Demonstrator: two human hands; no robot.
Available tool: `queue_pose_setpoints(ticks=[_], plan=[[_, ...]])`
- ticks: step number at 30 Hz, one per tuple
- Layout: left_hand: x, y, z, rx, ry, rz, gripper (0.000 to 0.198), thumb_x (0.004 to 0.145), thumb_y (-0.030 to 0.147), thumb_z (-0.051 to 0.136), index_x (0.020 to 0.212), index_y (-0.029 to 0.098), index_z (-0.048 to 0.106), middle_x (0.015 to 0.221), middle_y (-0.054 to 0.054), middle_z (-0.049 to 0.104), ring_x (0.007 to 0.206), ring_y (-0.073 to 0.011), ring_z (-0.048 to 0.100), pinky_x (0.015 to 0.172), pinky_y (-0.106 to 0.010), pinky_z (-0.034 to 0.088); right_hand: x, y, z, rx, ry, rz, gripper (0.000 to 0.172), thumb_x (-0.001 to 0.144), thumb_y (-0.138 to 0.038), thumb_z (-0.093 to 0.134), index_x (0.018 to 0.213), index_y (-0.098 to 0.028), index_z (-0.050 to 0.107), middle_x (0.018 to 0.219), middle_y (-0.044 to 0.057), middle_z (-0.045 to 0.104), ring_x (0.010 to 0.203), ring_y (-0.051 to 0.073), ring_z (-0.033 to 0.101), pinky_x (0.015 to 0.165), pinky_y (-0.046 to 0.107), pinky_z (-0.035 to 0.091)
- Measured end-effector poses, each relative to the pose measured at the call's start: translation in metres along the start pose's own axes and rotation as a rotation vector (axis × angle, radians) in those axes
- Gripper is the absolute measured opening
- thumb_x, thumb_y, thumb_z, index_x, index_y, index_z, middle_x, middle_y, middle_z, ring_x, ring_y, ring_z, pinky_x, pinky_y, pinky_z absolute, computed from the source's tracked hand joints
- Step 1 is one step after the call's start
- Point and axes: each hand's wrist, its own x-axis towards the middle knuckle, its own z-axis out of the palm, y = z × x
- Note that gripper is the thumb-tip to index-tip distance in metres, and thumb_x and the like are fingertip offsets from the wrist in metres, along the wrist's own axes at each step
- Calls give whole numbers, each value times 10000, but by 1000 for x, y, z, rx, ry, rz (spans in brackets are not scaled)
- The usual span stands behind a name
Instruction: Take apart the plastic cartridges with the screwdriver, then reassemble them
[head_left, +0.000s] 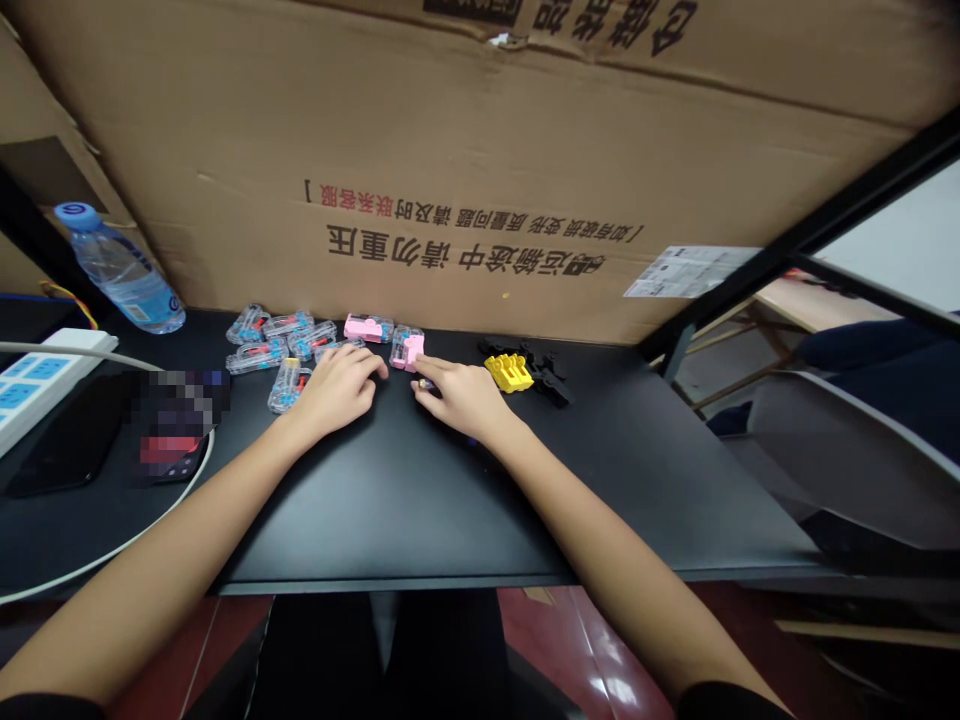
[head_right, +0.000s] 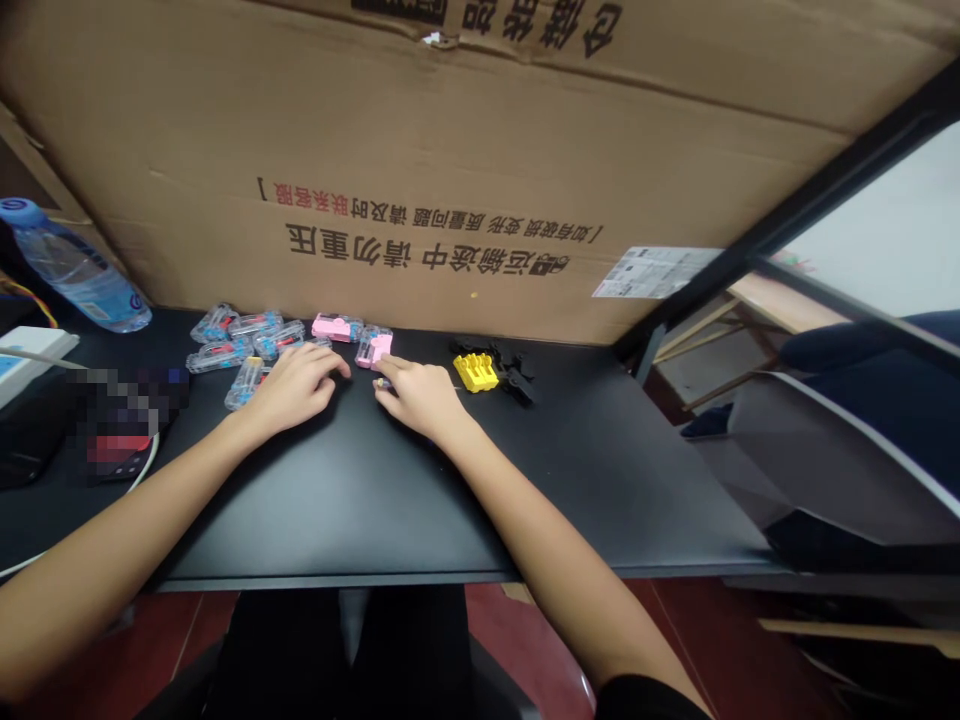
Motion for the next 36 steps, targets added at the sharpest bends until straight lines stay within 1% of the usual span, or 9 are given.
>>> queue_pose_setpoints(ticks=[4,7,9,11,16,20,23,28,36], plan=[[0,2,-4,-46,19,19,400,940,160,513,1299,218,680,1347,-111,731,1303,-334,618,1150,-540,454,-13,-5,-5,110,12,-88,361,1052,-290,583,1355,-275,779,1391,56,788,1149,288,804,850,351,608],[-3,5,-6,-81,4,111,514,955,318,639,1461,234,606,1558,-128,612,1481,-358,500,1253,-560,382,-22,-4,-9,200,1,-171,298,1051,-275,583,1222,-273,827,1213,67,850,1058,255,815,861,322,590],[-5,7,-6,-79,-40,152,588,948,447,707,1491,251,596,1581,-129,597,1540,-383,434,1284,-581,342,-25,-2,-12,278,1,-200,275,1055,-274,573,1120,-264,840,1086,64,861,976,231,809,866,314,583],[-6,9,-6,-68,-83,159,609,937,525,731,1475,264,618,1526,-122,644,1522,-394,453,1274,-591,343,-27,0,-15,360,15,-224,275,1057,-271,560,1065,-252,834,1048,62,849,945,214,794,868,310,581],[-6,13,-5,-53,-128,164,613,938,484,706,1488,234,604,1484,-125,684,1415,-369,575,1244,-571,357,-29,3,-16,400,22,-247,226,1050,-328,628,1170,-241,798,1301,82,776,1023,215,783,888,319,603],[-5,16,-3,-57,-115,166,703,901,397,696,1557,205,531,1545,-152,650,1376,-362,624,1265,-552,328,-30,2,-12,307,-15,-205,361,1018,-335,686,1367,-249,726,1466,105,697,1073,249,782,882,356,630],[-6,18,0,-48,-103,165,706,874,369,691,1545,212,539,1530,-153,659,1361,-376,627,1249,-554,343,-31,-1,-10,261,-21,-180,425,1027,-334,670,1445,-257,690,1489,110,688,1041,251,787,843,357,639],[-7,23,4,-35,-74,163,689,837,357,694,1496,201,564,1506,-157,671,1346,-391,624,1240,-564,357,-33,-5,-6,202,-19,-184,474,1023,-365,681,1485,-261,674,1530,112,675,1111,286,783,850,374,646],[-8,28,7,-50,-58,165,565,912,358,640,1449,191,580,1486,-162,689,1355,-366,645,1285,-573,315,-32,-10,1,98,-24,-198,551,1010,-298,671,1551,-203,634,1588,147,641,1145,325,794,860,406,658]])
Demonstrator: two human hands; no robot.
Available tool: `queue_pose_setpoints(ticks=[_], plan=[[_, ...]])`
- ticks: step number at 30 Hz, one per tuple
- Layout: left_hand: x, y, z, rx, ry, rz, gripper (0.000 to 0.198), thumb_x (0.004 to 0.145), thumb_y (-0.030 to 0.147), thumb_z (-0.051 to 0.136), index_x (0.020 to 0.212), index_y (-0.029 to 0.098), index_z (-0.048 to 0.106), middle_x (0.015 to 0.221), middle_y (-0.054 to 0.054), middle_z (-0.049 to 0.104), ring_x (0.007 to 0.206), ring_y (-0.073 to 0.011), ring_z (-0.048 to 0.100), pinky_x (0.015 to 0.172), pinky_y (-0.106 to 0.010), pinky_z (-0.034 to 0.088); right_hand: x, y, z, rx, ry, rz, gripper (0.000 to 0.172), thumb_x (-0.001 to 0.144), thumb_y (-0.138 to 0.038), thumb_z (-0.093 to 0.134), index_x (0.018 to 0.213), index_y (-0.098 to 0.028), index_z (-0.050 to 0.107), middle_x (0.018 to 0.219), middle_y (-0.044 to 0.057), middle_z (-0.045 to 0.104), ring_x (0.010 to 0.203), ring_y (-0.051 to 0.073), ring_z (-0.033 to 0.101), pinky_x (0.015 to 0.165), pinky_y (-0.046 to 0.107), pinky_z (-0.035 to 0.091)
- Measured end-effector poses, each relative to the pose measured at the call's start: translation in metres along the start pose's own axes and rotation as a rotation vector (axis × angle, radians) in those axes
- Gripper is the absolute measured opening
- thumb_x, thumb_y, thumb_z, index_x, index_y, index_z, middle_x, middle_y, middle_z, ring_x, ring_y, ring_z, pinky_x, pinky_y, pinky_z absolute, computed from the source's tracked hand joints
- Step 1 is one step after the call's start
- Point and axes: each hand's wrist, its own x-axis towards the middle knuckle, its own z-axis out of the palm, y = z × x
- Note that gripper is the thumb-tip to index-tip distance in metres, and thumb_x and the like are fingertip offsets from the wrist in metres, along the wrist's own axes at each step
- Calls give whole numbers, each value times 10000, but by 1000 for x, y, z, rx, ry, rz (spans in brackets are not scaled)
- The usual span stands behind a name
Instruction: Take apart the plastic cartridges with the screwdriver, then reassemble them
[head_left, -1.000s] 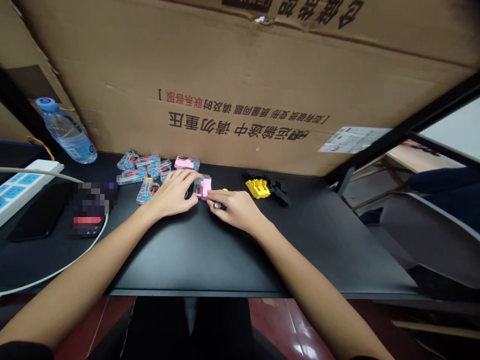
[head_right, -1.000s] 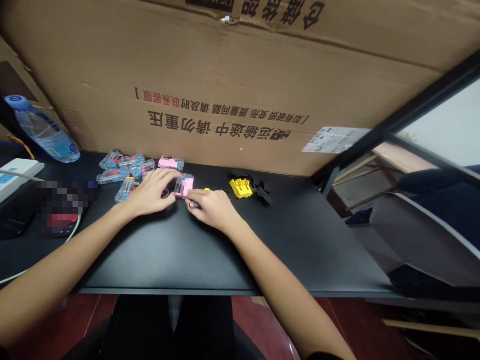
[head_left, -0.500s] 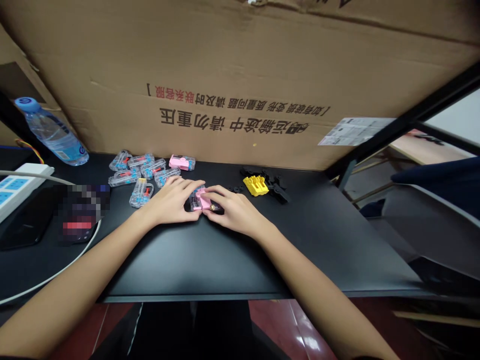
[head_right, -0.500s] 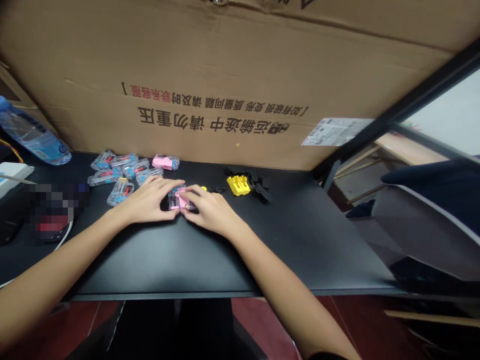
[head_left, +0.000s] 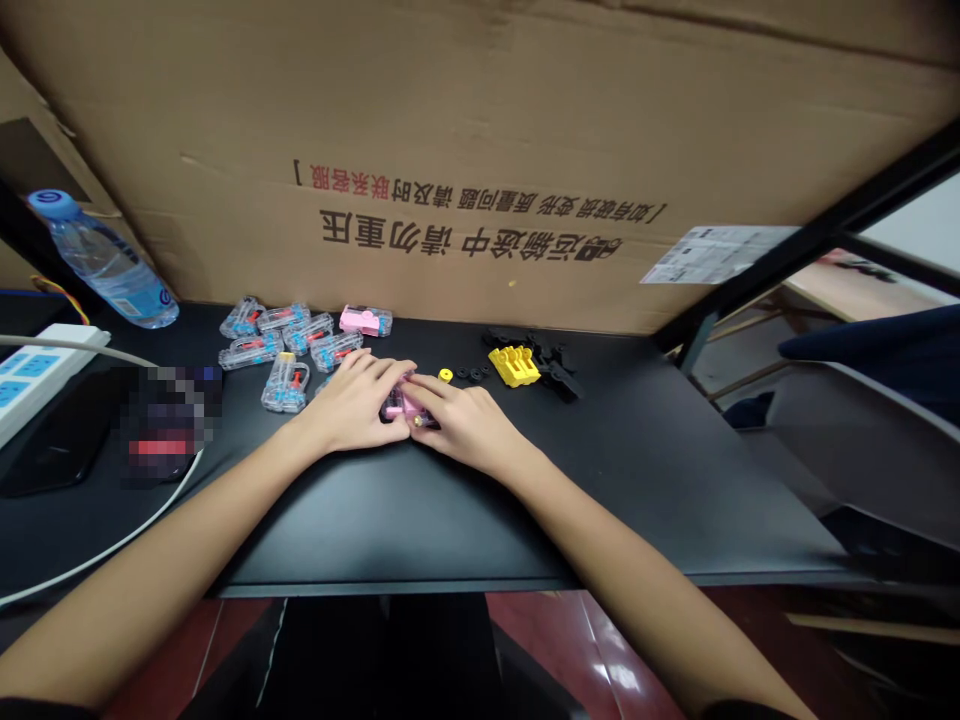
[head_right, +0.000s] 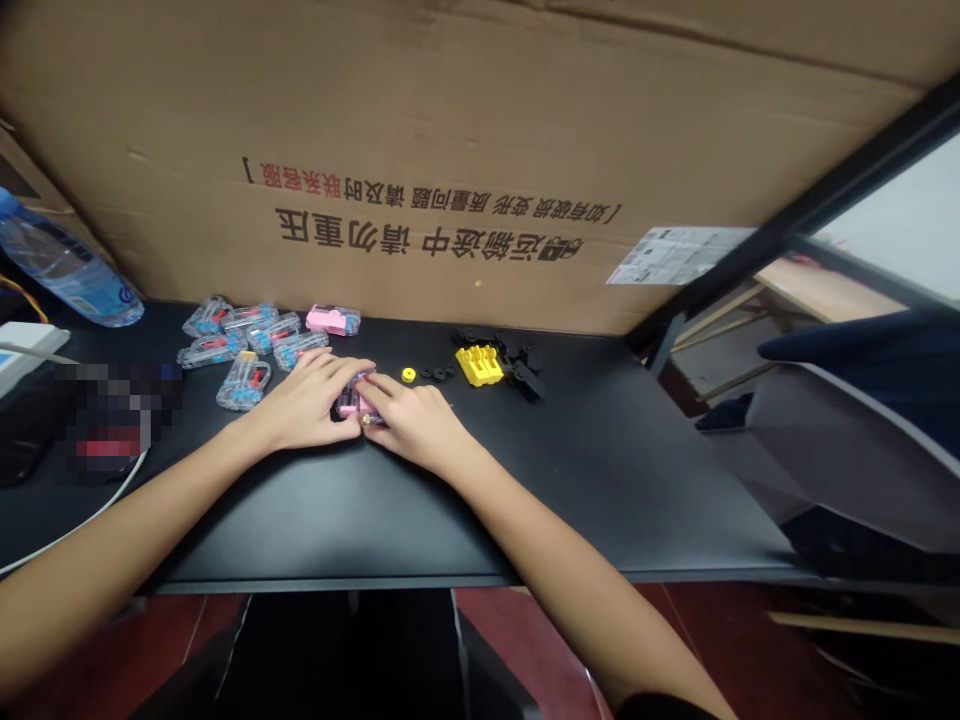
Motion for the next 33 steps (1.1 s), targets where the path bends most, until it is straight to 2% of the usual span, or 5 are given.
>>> queue_pose_setpoints(ticks=[11,14,19,27,33], plan=[[5,-10,-18,-304,85,-140,345,1006,362,502,1245,216,703,1228,-70,800,1114,-293,734,1126,-497,466,-2,17,-16,25,214,20,303,1104,-338,542,1282,-204,747,1226,110,833,946,238,813,715,299,563],[7,-10,-22,-523,152,-234,392,1045,470,497,1194,198,736,1140,-70,811,1064,-288,739,1003,-419,539,-2,24,-20,65,315,-18,213,1056,-290,602,1176,-201,754,1042,90,831,783,200,763,667,287,521],[10,-8,-24,-789,263,-304,567,1073,626,464,1063,161,788,1121,-109,817,1087,-305,738,1058,-407,531,1,27,-21,267,449,-17,151,1025,-297,658,1085,-195,751,895,70,795,674,169,682,648,286,498],[15,-17,-13,-1050,438,-397,545,976,712,646,982,178,751,1026,-78,782,959,-254,741,907,-385,602,3,24,-21,624,440,186,229,990,-409,705,980,-198,794,821,31,770,566,130,519,557,287,390],[15,-15,-16,-1116,426,-355,546,903,729,745,1018,195,740,1048,-66,770,959,-225,746,882,-347,606,3,20,-23,749,417,282,271,958,-457,725,978,-198,803,807,24,735,534,109,395,518,283,293]])
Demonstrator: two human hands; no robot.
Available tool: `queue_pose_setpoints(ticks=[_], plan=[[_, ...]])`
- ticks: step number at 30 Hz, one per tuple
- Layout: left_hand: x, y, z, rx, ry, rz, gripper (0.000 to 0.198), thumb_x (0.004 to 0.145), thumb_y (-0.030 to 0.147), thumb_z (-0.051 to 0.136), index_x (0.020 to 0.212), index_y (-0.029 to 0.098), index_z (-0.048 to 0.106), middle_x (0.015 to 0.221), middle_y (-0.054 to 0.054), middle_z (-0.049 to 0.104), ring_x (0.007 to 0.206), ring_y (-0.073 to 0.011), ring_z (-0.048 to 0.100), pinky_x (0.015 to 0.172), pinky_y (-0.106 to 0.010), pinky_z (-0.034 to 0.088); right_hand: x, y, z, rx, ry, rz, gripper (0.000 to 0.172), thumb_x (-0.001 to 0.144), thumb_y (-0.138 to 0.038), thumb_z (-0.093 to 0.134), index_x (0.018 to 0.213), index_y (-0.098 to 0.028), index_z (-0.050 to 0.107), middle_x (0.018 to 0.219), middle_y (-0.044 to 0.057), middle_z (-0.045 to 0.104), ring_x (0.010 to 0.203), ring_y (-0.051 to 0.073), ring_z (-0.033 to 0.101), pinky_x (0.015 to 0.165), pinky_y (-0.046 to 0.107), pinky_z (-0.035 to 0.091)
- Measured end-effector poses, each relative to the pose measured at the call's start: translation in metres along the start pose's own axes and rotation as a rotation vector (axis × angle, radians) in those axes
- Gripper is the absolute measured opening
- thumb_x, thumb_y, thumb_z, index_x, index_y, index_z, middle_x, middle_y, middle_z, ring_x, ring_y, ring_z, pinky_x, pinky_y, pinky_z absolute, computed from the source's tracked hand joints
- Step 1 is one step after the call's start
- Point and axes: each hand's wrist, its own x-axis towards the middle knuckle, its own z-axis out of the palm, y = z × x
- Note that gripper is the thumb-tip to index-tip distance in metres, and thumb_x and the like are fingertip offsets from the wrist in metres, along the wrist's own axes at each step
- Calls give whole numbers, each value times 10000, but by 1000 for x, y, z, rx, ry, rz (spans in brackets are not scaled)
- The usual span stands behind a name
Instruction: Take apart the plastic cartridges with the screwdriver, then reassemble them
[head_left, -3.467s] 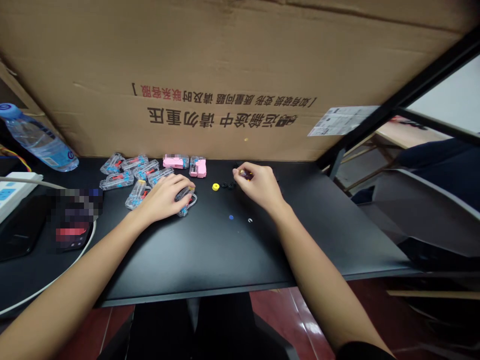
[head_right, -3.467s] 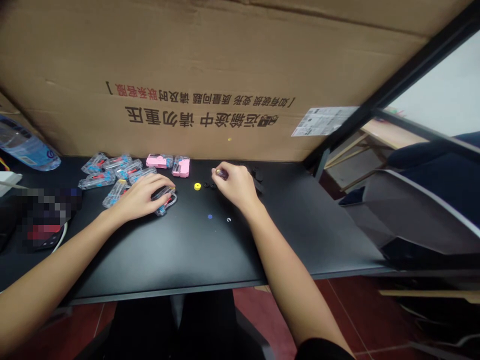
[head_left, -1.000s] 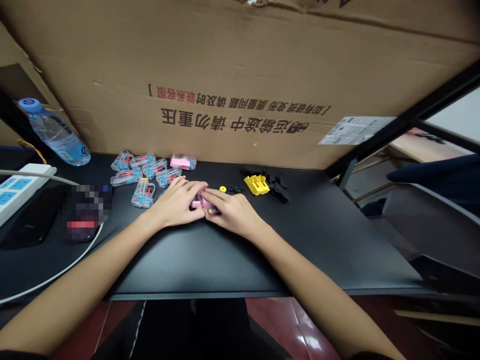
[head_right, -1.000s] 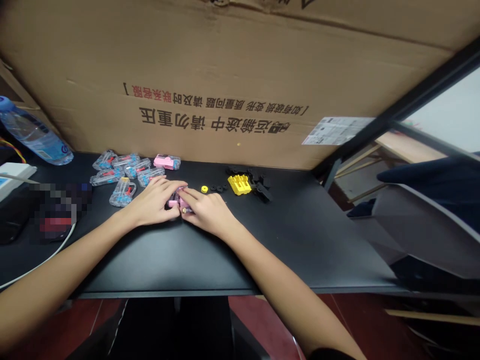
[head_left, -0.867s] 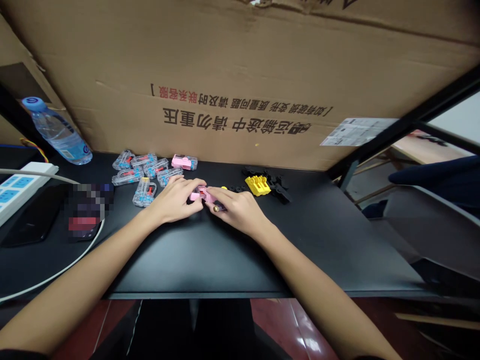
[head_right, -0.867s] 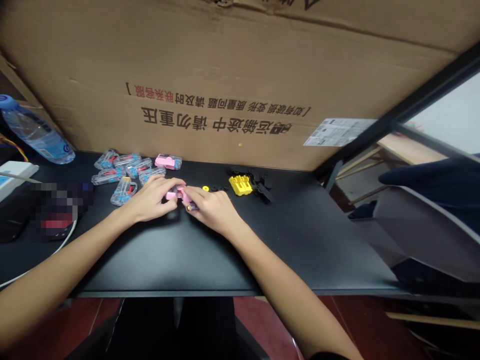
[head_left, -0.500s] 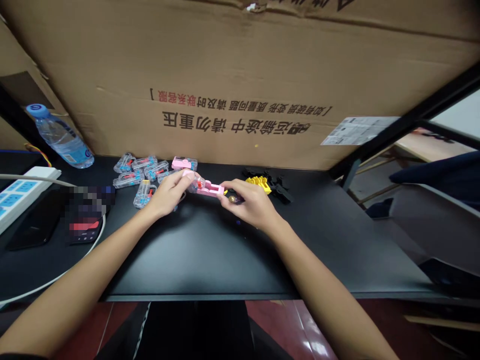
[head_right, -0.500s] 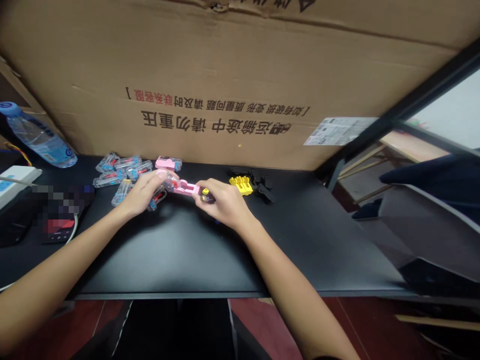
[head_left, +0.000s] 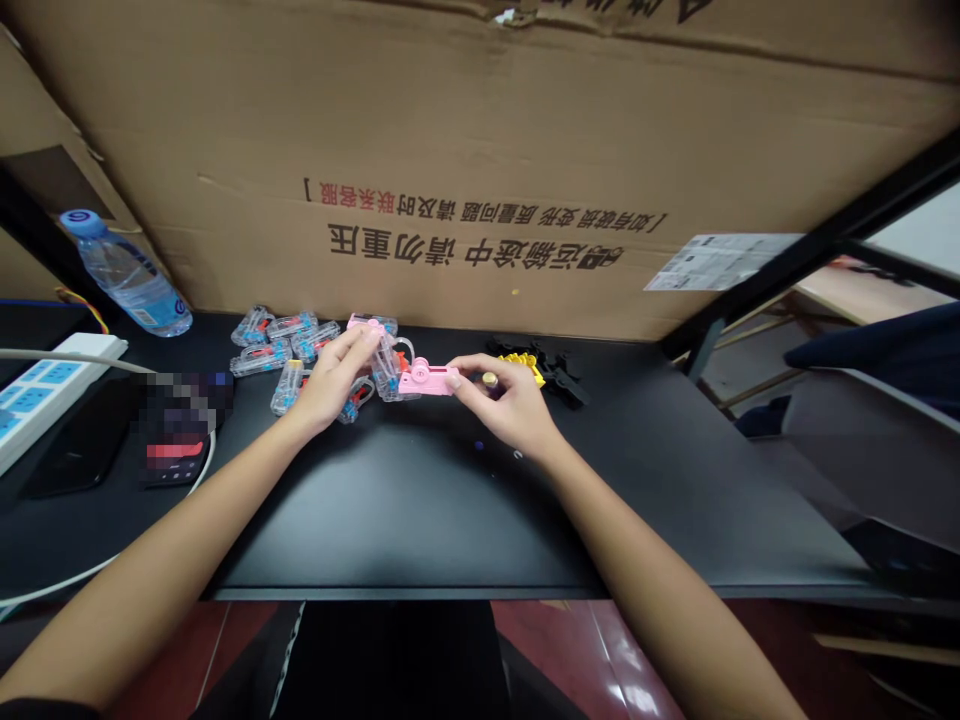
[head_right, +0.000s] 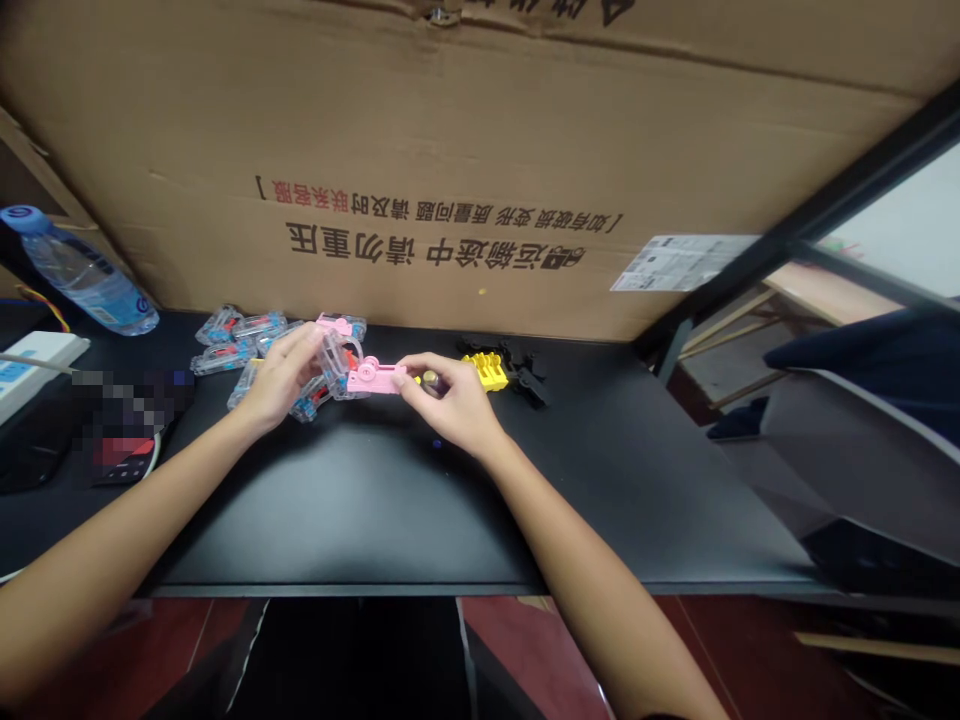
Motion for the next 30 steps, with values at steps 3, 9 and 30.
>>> queue_pose_setpoints(ticks=[3,9,30], plan=[[-5,6,3,90,-98,-4,531,791,644,893,1004,186,731,1049,-77,788,966,-242,756,895,-369,611,0,0,-2,-10,-42,7,271,970,-454,709,993,-199,797,752,4,697,515,105,367,509,283,272],[-15,4,5,278,-283,18,429,750,470,971,893,170,700,958,-76,813,788,-187,736,720,-299,567,0,5,-7,-122,-230,-186,143,939,-299,737,1026,-198,790,904,37,793,708,161,647,692,290,471],[-12,-1,-4,652,-607,127,386,862,527,866,1029,230,684,881,21,736,759,-174,657,698,-270,437,2,-1,-10,-238,-522,-165,146,947,-257,752,1049,-190,832,956,76,819,793,205,709,760,317,498]])
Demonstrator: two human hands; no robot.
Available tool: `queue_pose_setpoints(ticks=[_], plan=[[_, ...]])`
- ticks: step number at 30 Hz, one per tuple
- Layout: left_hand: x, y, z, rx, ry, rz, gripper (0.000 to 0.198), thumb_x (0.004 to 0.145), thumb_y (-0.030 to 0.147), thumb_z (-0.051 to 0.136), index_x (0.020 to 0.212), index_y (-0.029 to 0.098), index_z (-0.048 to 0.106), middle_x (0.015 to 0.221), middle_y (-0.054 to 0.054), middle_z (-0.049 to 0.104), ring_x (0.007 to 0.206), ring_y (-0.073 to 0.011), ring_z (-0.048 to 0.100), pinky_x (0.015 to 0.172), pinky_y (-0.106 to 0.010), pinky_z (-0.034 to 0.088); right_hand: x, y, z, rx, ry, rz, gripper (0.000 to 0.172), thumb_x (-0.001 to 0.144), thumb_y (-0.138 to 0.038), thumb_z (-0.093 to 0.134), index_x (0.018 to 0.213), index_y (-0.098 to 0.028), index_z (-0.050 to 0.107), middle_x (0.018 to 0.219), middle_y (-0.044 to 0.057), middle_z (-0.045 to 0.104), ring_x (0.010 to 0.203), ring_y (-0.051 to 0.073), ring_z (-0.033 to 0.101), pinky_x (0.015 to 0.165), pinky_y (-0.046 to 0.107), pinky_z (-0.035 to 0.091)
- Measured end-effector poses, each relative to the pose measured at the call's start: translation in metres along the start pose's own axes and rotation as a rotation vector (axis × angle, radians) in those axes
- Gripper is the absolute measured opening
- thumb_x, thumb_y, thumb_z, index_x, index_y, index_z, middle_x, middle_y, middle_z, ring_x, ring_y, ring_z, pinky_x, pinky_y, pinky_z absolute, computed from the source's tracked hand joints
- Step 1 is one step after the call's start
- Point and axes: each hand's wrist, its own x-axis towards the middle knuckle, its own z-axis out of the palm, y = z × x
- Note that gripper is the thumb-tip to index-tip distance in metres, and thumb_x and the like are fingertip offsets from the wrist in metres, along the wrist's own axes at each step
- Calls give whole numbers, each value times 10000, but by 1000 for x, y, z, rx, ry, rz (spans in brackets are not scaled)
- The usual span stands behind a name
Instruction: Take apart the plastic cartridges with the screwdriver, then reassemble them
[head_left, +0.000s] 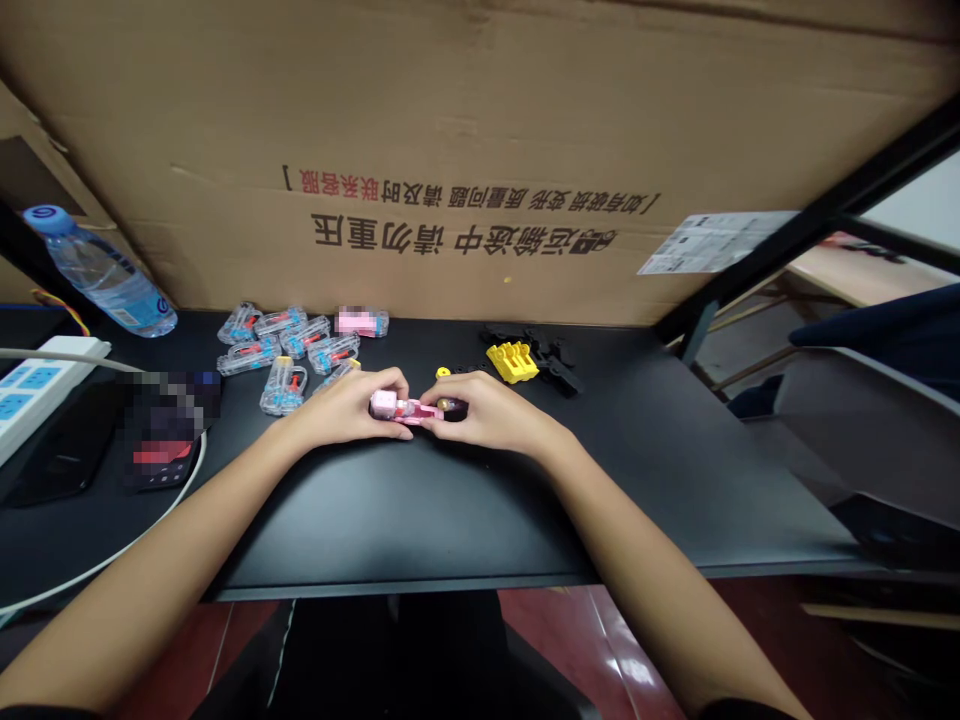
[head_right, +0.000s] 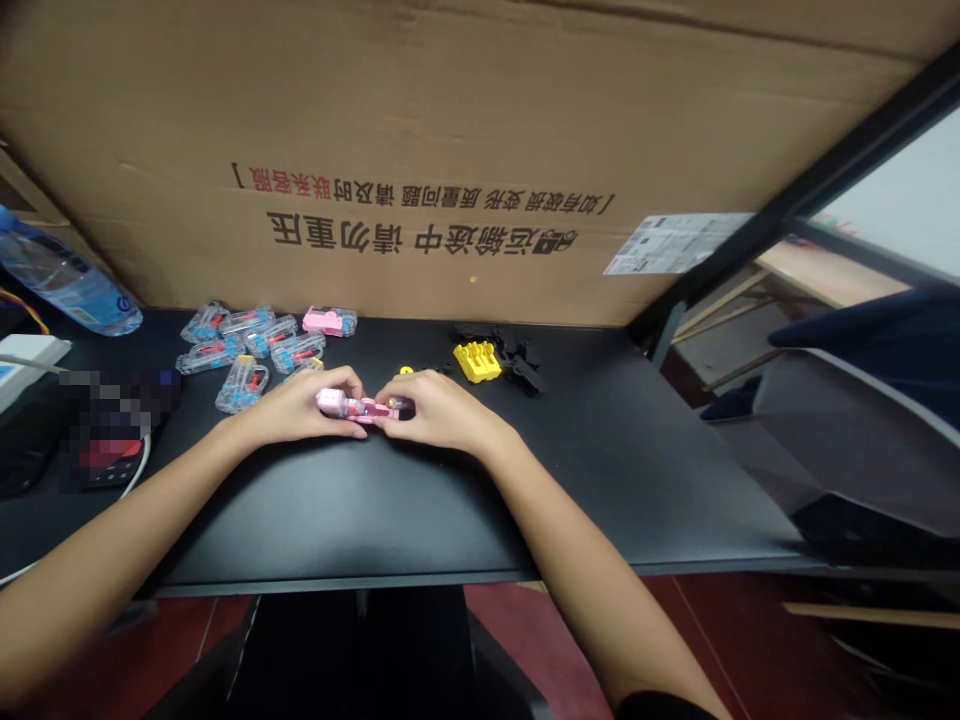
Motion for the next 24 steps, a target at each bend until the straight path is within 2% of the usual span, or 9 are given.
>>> queue_pose_setpoints(ticks=[7,12,16,18,21,24], plan=[[-2,-1,-2,198,42,-17,422,860,576,858,1143,285,741,1075,-36,777,993,-273,707,856,-345,494,0,-1,0,-4,-2,9,137,929,-225,748,1034,-196,831,946,66,824,783,199,711,757,310,497],[-1,0,-2,233,64,-10,491,827,583,884,1185,275,745,1141,-58,788,1053,-306,704,945,-403,501,0,0,0,0,-11,12,147,928,-234,748,1037,-181,831,949,74,823,788,203,707,762,314,493],[1,9,8,52,81,11,343,873,439,856,1144,251,761,1119,-39,803,1025,-259,735,904,-356,518,-2,5,-2,10,-23,11,214,871,-163,748,1071,-187,823,969,59,820,801,189,699,770,294,486],[2,15,18,-88,131,-16,271,883,385,838,1100,234,777,1060,-23,815,935,-220,745,841,-321,527,-3,8,-4,15,-43,28,205,860,-169,749,1052,-188,819,919,37,802,770,176,674,742,281,470],[4,20,34,-235,223,-95,307,836,390,881,1064,207,790,1015,-25,828,874,-203,746,794,-299,532,-5,12,-5,31,-67,66,145,867,-215,760,1001,-189,809,823,4,754,713,158,626,688,268,440],[5,16,41,-323,235,-144,382,796,441,919,1061,191,806,958,-34,836,815,-195,746,750,-289,541,-6,13,-6,31,-82,85,119,878,-252,767,976,-195,804,793,-8,735,697,155,615,664,269,429]])
